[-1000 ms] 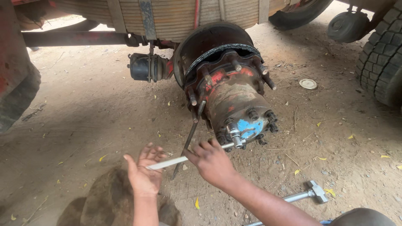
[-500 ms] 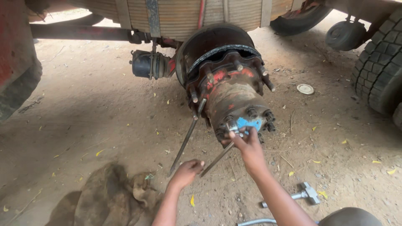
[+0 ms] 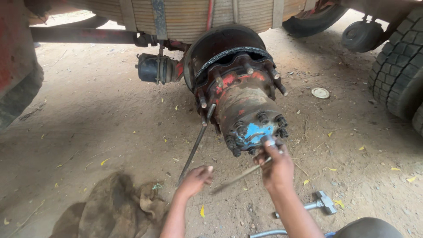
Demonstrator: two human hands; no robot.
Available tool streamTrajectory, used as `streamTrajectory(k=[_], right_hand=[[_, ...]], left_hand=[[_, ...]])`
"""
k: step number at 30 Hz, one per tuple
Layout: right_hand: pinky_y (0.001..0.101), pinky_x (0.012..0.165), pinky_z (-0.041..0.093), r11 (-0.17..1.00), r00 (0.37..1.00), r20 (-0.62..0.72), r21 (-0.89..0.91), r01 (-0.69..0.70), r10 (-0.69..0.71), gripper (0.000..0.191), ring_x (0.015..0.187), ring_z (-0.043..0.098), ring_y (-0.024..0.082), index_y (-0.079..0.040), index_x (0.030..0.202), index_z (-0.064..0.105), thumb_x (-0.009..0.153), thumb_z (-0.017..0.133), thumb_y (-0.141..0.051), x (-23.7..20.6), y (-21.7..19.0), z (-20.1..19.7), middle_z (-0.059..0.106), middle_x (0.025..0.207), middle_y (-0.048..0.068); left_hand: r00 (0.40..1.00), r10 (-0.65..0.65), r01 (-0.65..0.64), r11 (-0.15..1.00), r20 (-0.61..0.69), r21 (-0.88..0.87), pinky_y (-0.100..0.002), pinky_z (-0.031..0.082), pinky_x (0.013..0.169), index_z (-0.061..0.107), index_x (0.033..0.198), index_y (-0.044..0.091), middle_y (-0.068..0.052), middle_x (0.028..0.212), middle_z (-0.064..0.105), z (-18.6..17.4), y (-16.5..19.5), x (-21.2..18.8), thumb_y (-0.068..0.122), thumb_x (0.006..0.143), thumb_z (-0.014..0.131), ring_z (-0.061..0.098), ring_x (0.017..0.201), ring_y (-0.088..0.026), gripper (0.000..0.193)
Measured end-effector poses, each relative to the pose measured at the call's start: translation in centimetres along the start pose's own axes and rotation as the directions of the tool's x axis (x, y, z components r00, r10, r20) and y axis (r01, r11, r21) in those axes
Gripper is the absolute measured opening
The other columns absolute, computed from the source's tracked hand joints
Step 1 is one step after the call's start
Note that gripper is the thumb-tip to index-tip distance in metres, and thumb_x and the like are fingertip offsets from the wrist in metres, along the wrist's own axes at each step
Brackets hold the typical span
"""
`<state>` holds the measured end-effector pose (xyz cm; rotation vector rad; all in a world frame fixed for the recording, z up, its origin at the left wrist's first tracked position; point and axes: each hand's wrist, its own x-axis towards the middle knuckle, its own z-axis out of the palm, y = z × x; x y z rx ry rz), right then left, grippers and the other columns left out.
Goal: The person uses a wrench and hammer to loosen and remove bolts from a vehicle axle hub. They then use their hands to unscrew the remaining bolts and remove them from the hub.
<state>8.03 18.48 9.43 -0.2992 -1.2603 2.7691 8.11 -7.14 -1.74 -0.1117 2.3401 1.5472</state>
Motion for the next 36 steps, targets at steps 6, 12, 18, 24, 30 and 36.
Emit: streamTrajectory(k=[6, 12, 18, 24, 30, 36], right_hand=[[0.0325, 0.069, 0.049, 0.923, 0.989, -0.015, 0.361, -0.132, 0.148, 0.016, 0.059, 0.054, 0.015, -0.006, 0.106, 0.055, 0.107, 0.053, -0.022, 4.4, -2.1, 1.8, 0.057, 0.075, 0.005], [0.0372, 0.071, 0.054, 0.706, 0.957, -0.02, 0.68, -0.199, 0.289, 0.023, 0.06, 0.057, 0.016, -0.003, 0.104, 0.053, 0.106, 0.047, -0.024, 7.0, -2.1, 4.2, 0.057, 0.075, 0.008], [0.039, 0.065, 0.047, 0.999, 0.999, 0.017, -0.031, -0.039, 0.039, 0.027, 0.059, 0.054, 0.017, 0.0, 0.117, 0.054, 0.104, 0.064, -0.021, 6.5, -1.7, 3.1, 0.062, 0.081, 0.009], [0.0449, 0.082, 0.056, -0.013, 0.719, 0.507, -0.821, 0.571, -0.476, 0.047, 0.094, 0.068, 0.031, 0.002, 0.13, 0.049, 0.099, 0.069, -0.028, 5.1, -2.8, 2.1, 0.07, 0.11, 0.024], [0.0389, 0.076, 0.057, 0.035, 0.704, 0.432, -0.839, 0.543, -0.563, 0.045, 0.087, 0.065, 0.024, 0.001, 0.125, 0.058, 0.096, 0.062, -0.033, -0.3, -2.8, 0.6, 0.064, 0.113, 0.02], [0.0302, 0.06, 0.053, 0.872, 0.859, 0.158, -0.018, -0.49, 0.486, 0.063, 0.072, 0.063, 0.021, 0.005, 0.107, 0.065, 0.103, 0.039, -0.053, -0.1, 0.1, 3.1, 0.066, 0.082, 0.011]], left_hand=[[0.99, -0.103, 0.064, 0.94, -0.1, -0.336, -0.029, 0.063, 0.055, 0.071, 0.119, 0.005, -0.014, 0.076, 0.075, -4.9, 1.6, -2.1, 0.061, 0.097, 0.025, 0.073, 0.062, -0.018, 0.076], [0.985, -0.088, 0.03, 0.936, -0.15, -0.35, -0.028, 0.061, 0.056, 0.069, 0.123, 0.006, -0.008, 0.07, 0.071, -4.9, 1.8, -1.6, 0.063, 0.096, 0.025, 0.067, 0.058, -0.015, 0.077], [0.958, -0.131, 0.025, 0.924, -0.256, -0.381, -0.029, 0.051, 0.049, 0.071, 0.125, 0.008, -0.005, 0.062, 0.06, -4.3, 1.0, -0.8, 0.061, 0.099, 0.027, 0.058, 0.05, -0.013, 0.074], [0.964, -0.103, 0.007, 0.932, -0.244, -0.363, -0.027, 0.052, 0.051, 0.07, 0.125, 0.01, -0.003, 0.062, 0.062, -3.8, 1.1, -0.1, 0.056, 0.101, 0.03, 0.056, 0.051, -0.01, 0.066], [0.958, -0.112, 0.005, 0.927, -0.264, -0.376, -0.027, 0.047, 0.048, 0.071, 0.122, 0.008, -0.004, 0.059, 0.061, -3.1, 1.0, 1.5, 0.055, 0.103, 0.034, 0.053, 0.047, -0.01, 0.063], [0.961, -0.076, -0.035, 0.921, -0.265, -0.389, -0.028, 0.045, 0.044, 0.07, 0.12, 0.006, -0.008, 0.059, 0.063, -2.3, -1.2, 3.1, 0.058, 0.1, 0.039, 0.053, 0.042, -0.012, 0.064]])
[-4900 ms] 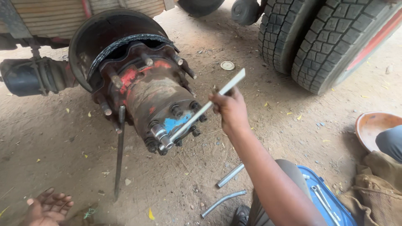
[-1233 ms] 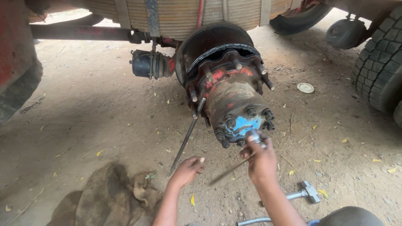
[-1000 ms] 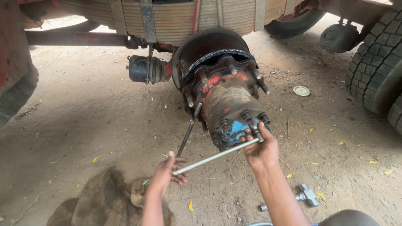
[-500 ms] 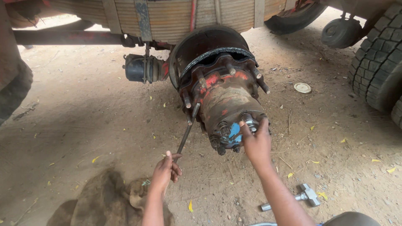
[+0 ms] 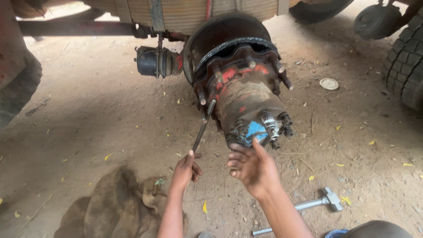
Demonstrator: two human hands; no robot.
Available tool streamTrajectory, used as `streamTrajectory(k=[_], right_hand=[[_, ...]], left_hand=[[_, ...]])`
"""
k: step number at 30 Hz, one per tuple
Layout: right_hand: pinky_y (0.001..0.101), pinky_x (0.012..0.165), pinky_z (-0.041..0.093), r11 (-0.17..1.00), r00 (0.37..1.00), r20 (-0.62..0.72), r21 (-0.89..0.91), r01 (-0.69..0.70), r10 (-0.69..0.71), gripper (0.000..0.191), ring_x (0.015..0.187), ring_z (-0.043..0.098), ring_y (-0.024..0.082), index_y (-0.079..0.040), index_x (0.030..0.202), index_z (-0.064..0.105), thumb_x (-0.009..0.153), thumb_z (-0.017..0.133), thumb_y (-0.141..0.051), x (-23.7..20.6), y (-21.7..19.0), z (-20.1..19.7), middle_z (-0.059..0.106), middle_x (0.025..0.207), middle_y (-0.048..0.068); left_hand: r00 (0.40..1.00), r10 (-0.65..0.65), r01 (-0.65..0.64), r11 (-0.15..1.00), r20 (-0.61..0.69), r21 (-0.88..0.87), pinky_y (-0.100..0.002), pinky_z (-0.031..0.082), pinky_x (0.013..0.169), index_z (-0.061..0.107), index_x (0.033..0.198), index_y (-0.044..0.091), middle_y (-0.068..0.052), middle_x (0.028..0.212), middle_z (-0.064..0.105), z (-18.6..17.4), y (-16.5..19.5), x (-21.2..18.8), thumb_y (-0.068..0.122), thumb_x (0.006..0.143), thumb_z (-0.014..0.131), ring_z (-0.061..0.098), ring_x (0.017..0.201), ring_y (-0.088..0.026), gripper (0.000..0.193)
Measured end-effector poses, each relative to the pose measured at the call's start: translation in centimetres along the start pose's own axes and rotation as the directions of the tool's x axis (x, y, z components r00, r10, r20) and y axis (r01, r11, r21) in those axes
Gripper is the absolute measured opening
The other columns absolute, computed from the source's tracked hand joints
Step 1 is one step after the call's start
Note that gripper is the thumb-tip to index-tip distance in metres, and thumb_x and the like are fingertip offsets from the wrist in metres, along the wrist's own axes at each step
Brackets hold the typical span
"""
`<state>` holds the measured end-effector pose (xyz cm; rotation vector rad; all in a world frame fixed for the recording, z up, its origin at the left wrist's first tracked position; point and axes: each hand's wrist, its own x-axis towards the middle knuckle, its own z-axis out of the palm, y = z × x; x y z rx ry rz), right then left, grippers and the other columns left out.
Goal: The person uses a wrench and hammer to loosen and remove bolts from a vehicle axle hub. They then use their hands to unscrew the remaining bolts and remove them from the hub.
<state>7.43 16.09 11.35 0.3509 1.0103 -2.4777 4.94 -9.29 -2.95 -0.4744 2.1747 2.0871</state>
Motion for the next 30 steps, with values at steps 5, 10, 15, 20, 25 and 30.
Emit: streamTrajectory(k=[5, 10, 15, 20, 25, 30], right_hand=[[0.024, 0.047, 0.049, 0.966, 0.985, 0.174, 0.253, -0.056, 0.011, 0.062, 0.058, 0.061, 0.015, 0.005, 0.105, 0.066, 0.102, 0.039, -0.051, 3.9, -0.5, 0.7, 0.068, 0.076, 0.01], [0.0273, 0.049, 0.051, 0.983, 0.977, -0.118, -0.078, 0.169, -0.177, 0.032, 0.056, 0.061, 0.017, 0.003, 0.1, 0.062, 0.102, 0.059, -0.029, 4.9, -1.1, 0.7, 0.068, 0.076, 0.011], [0.0313, 0.051, 0.059, 0.781, 0.86, -0.101, -0.48, 0.398, -0.501, 0.032, 0.059, 0.068, 0.021, 0.006, 0.095, 0.06, 0.097, 0.065, -0.026, 4.0, 1.6, 2.2, 0.071, 0.079, 0.014], [0.0258, 0.05, 0.052, 0.99, 0.991, -0.09, 0.084, 0.109, -0.101, 0.045, 0.058, 0.067, 0.017, 0.0, 0.097, 0.06, 0.099, 0.057, -0.045, 4.3, 0.6, 2.2, 0.069, 0.078, 0.011], [0.0271, 0.049, 0.053, 0.471, 0.815, -0.101, -0.853, 0.224, -0.57, 0.041, 0.055, 0.067, 0.016, -0.001, 0.098, 0.071, 0.097, 0.06, -0.04, 4.3, 1.3, 1.9, 0.074, 0.077, 0.013], [0.0316, 0.046, 0.049, 0.865, 0.928, -0.144, -0.433, 0.254, -0.345, 0.041, 0.054, 0.065, 0.019, 0.001, 0.099, 0.064, 0.1, 0.055, -0.039, 4.1, 1.5, 1.3, 0.071, 0.077, 0.014]], left_hand=[[0.999, -0.042, 0.042, 0.998, -0.001, -0.041, -0.029, 0.045, 0.042, 0.069, 0.119, 0.004, -0.01, 0.059, 0.064, 0.3, -0.9, 0.2, 0.058, 0.1, 0.041, 0.051, 0.04, -0.013, 0.063], [0.999, -0.041, 0.04, 0.998, -0.003, -0.038, -0.028, 0.045, 0.042, 0.07, 0.119, 0.004, -0.009, 0.059, 0.063, 0.5, -0.5, 0.6, 0.059, 0.101, 0.041, 0.052, 0.041, -0.012, 0.064], [1.0, 0.009, -0.008, 0.999, 0.015, -0.043, -0.027, 0.044, 0.044, 0.07, 0.119, 0.004, -0.006, 0.06, 0.062, -0.2, -1.2, 0.2, 0.059, 0.101, 0.042, 0.052, 0.042, -0.011, 0.064], [1.0, 0.015, -0.014, 0.999, 0.019, -0.05, -0.029, 0.044, 0.044, 0.069, 0.117, 0.003, -0.006, 0.059, 0.061, 0.2, -1.0, 0.1, 0.055, 0.101, 0.043, 0.052, 0.042, -0.012, 0.06], [1.0, 0.004, -0.004, 1.0, 0.009, 0.009, -0.027, 0.049, 0.048, 0.071, 0.117, 0.005, -0.005, 0.065, 0.065, 0.8, -0.6, -0.4, 0.049, 0.103, 0.049, 0.057, 0.049, -0.01, 0.051], [0.999, 0.05, -0.05, 0.995, 0.005, 0.089, -0.027, 0.05, 0.053, 0.07, 0.119, 0.008, -0.004, 0.073, 0.071, 1.1, -0.7, -1.2, 0.043, 0.101, 0.055, 0.064, 0.056, -0.009, 0.042]])
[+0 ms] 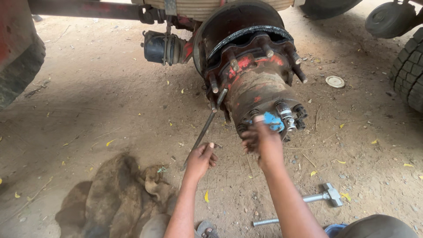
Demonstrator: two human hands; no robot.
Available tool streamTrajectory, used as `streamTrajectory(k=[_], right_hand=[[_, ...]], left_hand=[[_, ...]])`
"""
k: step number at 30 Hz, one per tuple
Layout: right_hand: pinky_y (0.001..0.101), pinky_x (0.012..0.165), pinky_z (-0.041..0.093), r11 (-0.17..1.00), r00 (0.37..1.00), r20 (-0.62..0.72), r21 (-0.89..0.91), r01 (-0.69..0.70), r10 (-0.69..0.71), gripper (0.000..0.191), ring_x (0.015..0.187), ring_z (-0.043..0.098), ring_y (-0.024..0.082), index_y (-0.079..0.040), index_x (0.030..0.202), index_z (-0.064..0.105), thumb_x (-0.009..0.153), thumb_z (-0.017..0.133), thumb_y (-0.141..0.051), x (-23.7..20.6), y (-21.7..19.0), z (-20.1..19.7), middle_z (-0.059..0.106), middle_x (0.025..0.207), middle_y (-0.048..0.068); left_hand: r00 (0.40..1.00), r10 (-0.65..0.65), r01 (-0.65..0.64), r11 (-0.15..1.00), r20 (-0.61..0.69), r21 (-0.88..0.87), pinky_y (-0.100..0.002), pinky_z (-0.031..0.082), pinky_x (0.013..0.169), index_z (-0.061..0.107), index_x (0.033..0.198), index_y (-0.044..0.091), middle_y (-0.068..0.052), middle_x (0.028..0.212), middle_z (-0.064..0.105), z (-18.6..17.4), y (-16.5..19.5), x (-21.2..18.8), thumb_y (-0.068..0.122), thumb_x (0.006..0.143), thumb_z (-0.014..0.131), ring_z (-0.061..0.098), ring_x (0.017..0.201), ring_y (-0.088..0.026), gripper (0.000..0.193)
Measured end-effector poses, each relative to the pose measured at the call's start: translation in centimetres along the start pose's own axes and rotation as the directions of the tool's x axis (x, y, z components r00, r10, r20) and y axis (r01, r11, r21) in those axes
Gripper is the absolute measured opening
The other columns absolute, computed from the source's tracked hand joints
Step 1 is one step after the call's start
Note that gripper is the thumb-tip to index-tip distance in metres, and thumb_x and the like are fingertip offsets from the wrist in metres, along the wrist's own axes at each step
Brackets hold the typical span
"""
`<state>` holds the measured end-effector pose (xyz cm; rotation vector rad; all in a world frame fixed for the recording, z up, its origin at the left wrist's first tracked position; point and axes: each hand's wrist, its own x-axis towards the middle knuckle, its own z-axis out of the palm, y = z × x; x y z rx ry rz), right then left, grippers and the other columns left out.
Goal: The person uses a wrench and hammer to loosen and remove bolts from a vehicle axle hub. They then use their hands to unscrew the remaining bolts and remove them from the hub.
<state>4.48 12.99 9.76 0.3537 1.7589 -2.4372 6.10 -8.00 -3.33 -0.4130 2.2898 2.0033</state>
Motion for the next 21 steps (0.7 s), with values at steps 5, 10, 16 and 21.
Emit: streamTrajectory(k=[5, 10, 16, 21], right_hand=[[0.0289, 0.05, 0.05, 0.955, 0.986, 0.116, 0.259, -0.144, 0.117, 0.052, 0.053, 0.061, 0.018, 0.003, 0.091, 0.063, 0.1, 0.054, -0.047, 0.7, -0.4, -0.5, 0.066, 0.071, 0.011], [0.0299, 0.052, 0.053, 0.819, 0.92, -0.132, -0.514, 0.256, -0.37, 0.035, 0.055, 0.065, 0.016, -0.006, 0.096, 0.061, 0.089, 0.064, -0.041, 0.1, 0.3, 0.7, 0.068, 0.072, 0.005], [0.0306, 0.055, 0.057, 0.922, 0.979, 0.087, 0.331, -0.202, 0.184, 0.055, 0.052, 0.057, 0.015, 0.001, 0.09, 0.062, 0.097, 0.051, -0.052, 0.1, -0.6, 0.4, 0.06, 0.067, 0.007], [0.0321, 0.051, 0.051, 0.99, 0.994, -0.063, -0.121, 0.077, -0.085, 0.039, 0.05, 0.053, 0.015, 0.001, 0.089, 0.064, 0.095, 0.066, -0.037, 0.5, 0.0, 0.4, 0.062, 0.068, 0.006]], left_hand=[[1.0, 0.011, -0.011, 1.0, -0.001, 0.003, -0.026, 0.052, 0.056, 0.069, 0.121, 0.008, -0.006, 0.08, 0.072, 0.1, -0.1, -0.5, 0.038, 0.099, 0.06, 0.065, 0.06, -0.01, 0.039], [1.0, 0.016, -0.017, 0.999, 0.024, 0.051, -0.026, 0.052, 0.059, 0.07, 0.123, 0.009, -0.005, 0.083, 0.073, 0.8, 0.2, -0.7, 0.035, 0.1, 0.059, 0.067, 0.063, -0.01, 0.036], [0.999, 0.008, -0.011, 0.998, 0.047, 0.062, -0.028, 0.053, 0.061, 0.069, 0.122, 0.006, -0.007, 0.083, 0.073, 1.8, 1.3, -1.1, 0.032, 0.1, 0.06, 0.067, 0.064, -0.012, 0.035], [0.999, -0.015, 0.01, 0.994, 0.049, 0.108, -0.027, 0.054, 0.063, 0.068, 0.123, 0.008, -0.005, 0.084, 0.073, 1.9, 1.8, -1.3, 0.033, 0.099, 0.06, 0.068, 0.065, -0.011, 0.036]])
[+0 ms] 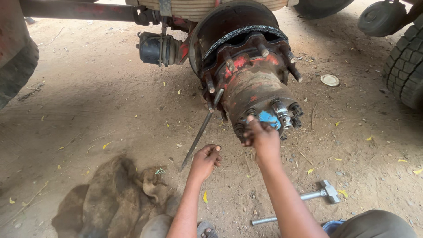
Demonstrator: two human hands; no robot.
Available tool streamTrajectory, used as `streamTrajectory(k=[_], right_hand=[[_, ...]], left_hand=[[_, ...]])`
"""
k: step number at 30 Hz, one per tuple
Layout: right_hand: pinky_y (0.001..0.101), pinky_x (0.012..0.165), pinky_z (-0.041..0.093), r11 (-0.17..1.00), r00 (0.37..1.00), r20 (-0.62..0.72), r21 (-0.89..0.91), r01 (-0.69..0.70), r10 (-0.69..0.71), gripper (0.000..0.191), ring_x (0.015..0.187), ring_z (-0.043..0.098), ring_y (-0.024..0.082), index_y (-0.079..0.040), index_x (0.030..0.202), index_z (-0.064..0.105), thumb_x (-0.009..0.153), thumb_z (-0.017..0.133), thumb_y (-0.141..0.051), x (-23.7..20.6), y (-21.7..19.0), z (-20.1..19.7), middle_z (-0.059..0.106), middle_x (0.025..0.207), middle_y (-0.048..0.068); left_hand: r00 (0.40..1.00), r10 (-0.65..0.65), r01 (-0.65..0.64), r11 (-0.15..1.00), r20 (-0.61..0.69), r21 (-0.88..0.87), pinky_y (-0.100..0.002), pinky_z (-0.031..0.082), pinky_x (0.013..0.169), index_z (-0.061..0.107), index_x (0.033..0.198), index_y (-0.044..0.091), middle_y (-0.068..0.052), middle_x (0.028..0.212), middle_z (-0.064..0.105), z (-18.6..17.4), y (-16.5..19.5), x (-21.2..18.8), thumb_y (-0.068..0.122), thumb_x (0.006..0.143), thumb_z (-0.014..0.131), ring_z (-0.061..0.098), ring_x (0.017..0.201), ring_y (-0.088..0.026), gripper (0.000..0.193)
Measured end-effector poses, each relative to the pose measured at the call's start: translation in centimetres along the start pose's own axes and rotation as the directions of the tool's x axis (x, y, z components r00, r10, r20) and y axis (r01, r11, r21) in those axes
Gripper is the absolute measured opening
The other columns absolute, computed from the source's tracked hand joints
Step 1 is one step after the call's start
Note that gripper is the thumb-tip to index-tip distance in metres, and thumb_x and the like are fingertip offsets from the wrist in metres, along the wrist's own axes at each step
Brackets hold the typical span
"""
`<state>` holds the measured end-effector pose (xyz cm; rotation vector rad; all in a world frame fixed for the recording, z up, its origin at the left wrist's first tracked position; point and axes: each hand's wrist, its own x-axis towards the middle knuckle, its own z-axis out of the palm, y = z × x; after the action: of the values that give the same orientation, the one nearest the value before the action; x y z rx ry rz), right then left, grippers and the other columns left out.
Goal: The person uses a wrench and hammer to loosen and remove bolts from a vehicle axle hub. They then use their hands to unscrew the remaining bolts and remove them from the hub.
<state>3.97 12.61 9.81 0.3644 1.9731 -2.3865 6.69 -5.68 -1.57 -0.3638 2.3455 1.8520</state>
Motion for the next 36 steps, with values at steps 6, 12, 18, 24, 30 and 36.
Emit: streamTrajectory(k=[6, 12, 18, 24, 30, 36], right_hand=[[0.0315, 0.059, 0.056, 0.9, 0.977, 0.145, 0.387, -0.2, 0.154, 0.043, 0.056, 0.058, 0.014, -0.002, 0.091, 0.062, 0.098, 0.054, -0.043, -0.9, 0.2, 0.2, 0.062, 0.069, 0.004], [0.0322, 0.056, 0.052, 0.923, 0.986, 0.1, 0.35, -0.163, 0.136, 0.04, 0.056, 0.057, 0.015, 0.0, 0.09, 0.062, 0.1, 0.06, -0.039, -0.4, -0.3, -0.2, 0.065, 0.072, 0.006], [0.033, 0.053, 0.053, 0.573, 0.808, -0.035, -0.723, 0.386, -0.588, 0.038, 0.055, 0.064, 0.015, -0.002, 0.085, 0.061, 0.088, 0.074, -0.037, -0.9, 0.8, -0.3, 0.069, 0.072, 0.007], [0.0307, 0.056, 0.057, 0.915, 0.955, 0.195, 0.297, -0.273, 0.222, 0.055, 0.056, 0.061, 0.018, 0.001, 0.091, 0.058, 0.094, 0.047, -0.052, -0.3, -0.3, -0.8, 0.063, 0.073, 0.011], [0.0324, 0.052, 0.046, 0.878, 0.977, -0.119, -0.468, 0.103, -0.178, 0.035, 0.055, 0.054, 0.019, -0.002, 0.088, 0.066, 0.091, 0.075, -0.036, -0.5, 0.1, -0.8, 0.067, 0.073, 0.01], [0.0289, 0.052, 0.052, 0.96, 1.0, 0.025, 0.281, -0.015, 0.008, 0.024, 0.056, 0.063, 0.016, -0.007, 0.095, 0.064, 0.09, 0.066, -0.031, -0.8, 0.4, -0.7, 0.069, 0.074, 0.007]], left_hand=[[1.0, 0.031, -0.031, 0.998, 0.0, -0.049, -0.028, 0.053, 0.061, 0.07, 0.12, 0.004, -0.008, 0.084, 0.073, -0.1, -0.5, 0.1, 0.031, 0.1, 0.062, 0.068, 0.065, -0.013, 0.035], [1.0, 0.001, -0.001, 0.999, -0.005, -0.043, -0.026, 0.051, 0.058, 0.07, 0.12, 0.009, -0.004, 0.083, 0.073, -0.3, -1.0, 0.2, 0.032, 0.098, 0.061, 0.068, 0.065, -0.01, 0.034], [1.0, 0.0, -0.001, 0.999, -0.01, -0.055, -0.027, 0.049, 0.057, 0.07, 0.119, 0.007, -0.006, 0.082, 0.073, -0.2, -1.0, 0.1, 0.032, 0.098, 0.063, 0.068, 0.065, -0.011, 0.033], [1.0, -0.015, 0.015, 1.0, -0.001, -0.004, -0.027, 0.05, 0.058, 0.069, 0.121, 0.009, -0.004, 0.083, 0.074, 0.1, -0.7, 0.0, 0.032, 0.099, 0.061, 0.068, 0.065, -0.011, 0.033], [1.0, -0.022, 0.021, 0.999, 0.013, 0.028, -0.026, 0.052, 0.06, 0.069, 0.123, 0.01, -0.005, 0.085, 0.074, 0.1, -0.6, 0.1, 0.033, 0.099, 0.06, 0.068, 0.066, -0.01, 0.034], [1.0, -0.019, 0.019, 1.0, 0.006, 0.021, -0.027, 0.05, 0.06, 0.069, 0.122, 0.009, -0.005, 0.084, 0.074, 0.2, -0.8, 0.3, 0.033, 0.099, 0.06, 0.068, 0.065, -0.011, 0.034]])
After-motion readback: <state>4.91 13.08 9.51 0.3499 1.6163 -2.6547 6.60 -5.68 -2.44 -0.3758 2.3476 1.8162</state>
